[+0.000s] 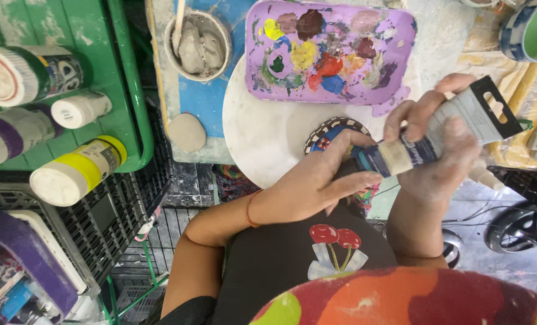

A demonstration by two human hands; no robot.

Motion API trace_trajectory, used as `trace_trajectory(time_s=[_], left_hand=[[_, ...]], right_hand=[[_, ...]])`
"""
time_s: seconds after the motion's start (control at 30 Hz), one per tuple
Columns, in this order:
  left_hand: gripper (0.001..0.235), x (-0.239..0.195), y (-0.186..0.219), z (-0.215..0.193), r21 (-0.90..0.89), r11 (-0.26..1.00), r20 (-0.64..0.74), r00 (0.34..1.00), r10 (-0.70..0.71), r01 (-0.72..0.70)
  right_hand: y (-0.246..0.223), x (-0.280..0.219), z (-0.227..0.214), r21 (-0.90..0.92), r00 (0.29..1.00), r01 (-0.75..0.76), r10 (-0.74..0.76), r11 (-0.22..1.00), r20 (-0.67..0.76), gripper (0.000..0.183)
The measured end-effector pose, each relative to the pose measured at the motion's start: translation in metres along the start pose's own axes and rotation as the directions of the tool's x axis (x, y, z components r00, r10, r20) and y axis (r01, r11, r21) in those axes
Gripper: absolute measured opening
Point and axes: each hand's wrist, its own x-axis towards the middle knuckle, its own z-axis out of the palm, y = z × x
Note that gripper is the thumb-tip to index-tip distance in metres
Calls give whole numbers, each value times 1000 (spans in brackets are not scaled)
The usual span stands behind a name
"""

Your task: The person opens paint tubes, applies blue and white paint to a palette, and uses a brush and paper towel to paint a small ceramic object on a turntable.

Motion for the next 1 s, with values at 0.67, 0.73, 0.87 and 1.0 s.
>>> trace_trajectory(time_s=[0.67,0.73,0.87,1.0], left_hand=[[65,-4,-42,-65,657,735,-212,895,392,-167],[65,-5,-42,-66,626,765,-225,903,366,-154],[65,-5,-42,-69,622,766,-208,910,359,-160],[65,-4,-42,-70,606,781,-218,913,346,-151]], right_hand=[[70,38,-85,-458,903,350,-425,817,-69,35],[68,46,-71,-413,915,356,-403,838,-30,40],[67,53,-47,-521,871,420,-491,743,1,36],[57,53,-23,-669,843,447,-529,594,93,26]])
